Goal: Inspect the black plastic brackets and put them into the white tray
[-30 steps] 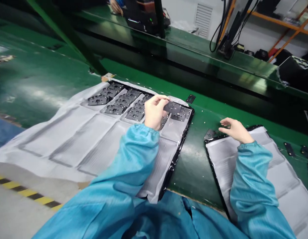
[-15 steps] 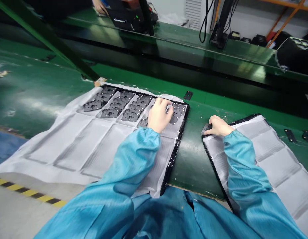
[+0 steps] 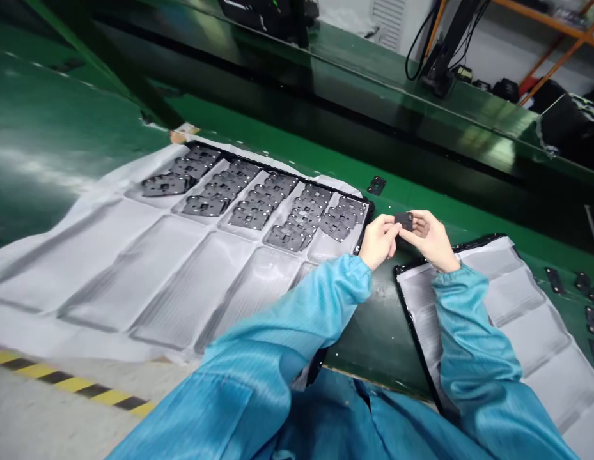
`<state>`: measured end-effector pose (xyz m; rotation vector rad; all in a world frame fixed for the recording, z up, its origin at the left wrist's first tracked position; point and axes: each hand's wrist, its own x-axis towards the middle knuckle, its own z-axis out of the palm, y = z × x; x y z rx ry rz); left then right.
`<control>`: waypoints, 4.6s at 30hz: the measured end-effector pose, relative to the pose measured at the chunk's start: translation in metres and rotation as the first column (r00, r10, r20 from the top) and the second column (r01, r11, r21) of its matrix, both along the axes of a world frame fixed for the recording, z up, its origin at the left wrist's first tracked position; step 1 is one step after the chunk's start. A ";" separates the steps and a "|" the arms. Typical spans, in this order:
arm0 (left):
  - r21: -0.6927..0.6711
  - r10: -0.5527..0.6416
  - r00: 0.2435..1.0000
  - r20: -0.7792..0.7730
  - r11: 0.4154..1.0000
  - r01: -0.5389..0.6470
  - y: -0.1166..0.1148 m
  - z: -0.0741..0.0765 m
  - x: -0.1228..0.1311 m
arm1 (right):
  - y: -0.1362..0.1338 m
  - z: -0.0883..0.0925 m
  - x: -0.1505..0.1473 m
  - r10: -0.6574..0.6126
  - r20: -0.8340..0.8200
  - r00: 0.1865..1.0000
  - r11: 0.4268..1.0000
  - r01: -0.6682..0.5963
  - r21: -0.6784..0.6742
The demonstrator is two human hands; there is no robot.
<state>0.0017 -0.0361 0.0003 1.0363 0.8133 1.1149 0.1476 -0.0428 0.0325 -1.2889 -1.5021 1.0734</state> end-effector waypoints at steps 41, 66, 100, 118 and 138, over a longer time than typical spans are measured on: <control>0.192 0.211 0.950 -0.230 0.967 -0.168 -0.010 0.005 -0.001 | -0.018 -0.012 -0.025 -0.278 0.328 0.903 0.956 0.226 0.187; 0.156 0.199 0.954 -0.223 0.974 -0.166 -0.012 0.005 0.000 | -0.019 -0.023 -0.032 -0.235 -0.119 0.965 0.965 0.246 0.086; 0.147 0.216 0.949 -0.230 0.972 -0.186 -0.012 0.007 0.000 | -0.017 -0.025 -0.027 -0.332 0.117 0.936 0.930 0.305 0.204; -0.074 0.165 0.984 0.073 0.984 -0.160 -0.006 0.011 0.000 | -0.011 -0.015 -0.019 -0.392 0.011 0.920 0.884 0.373 0.283; -0.095 0.076 0.984 0.161 0.994 -0.061 -0.007 0.005 0.000 | -0.010 -0.015 -0.027 -0.309 -0.109 0.945 0.937 0.322 0.137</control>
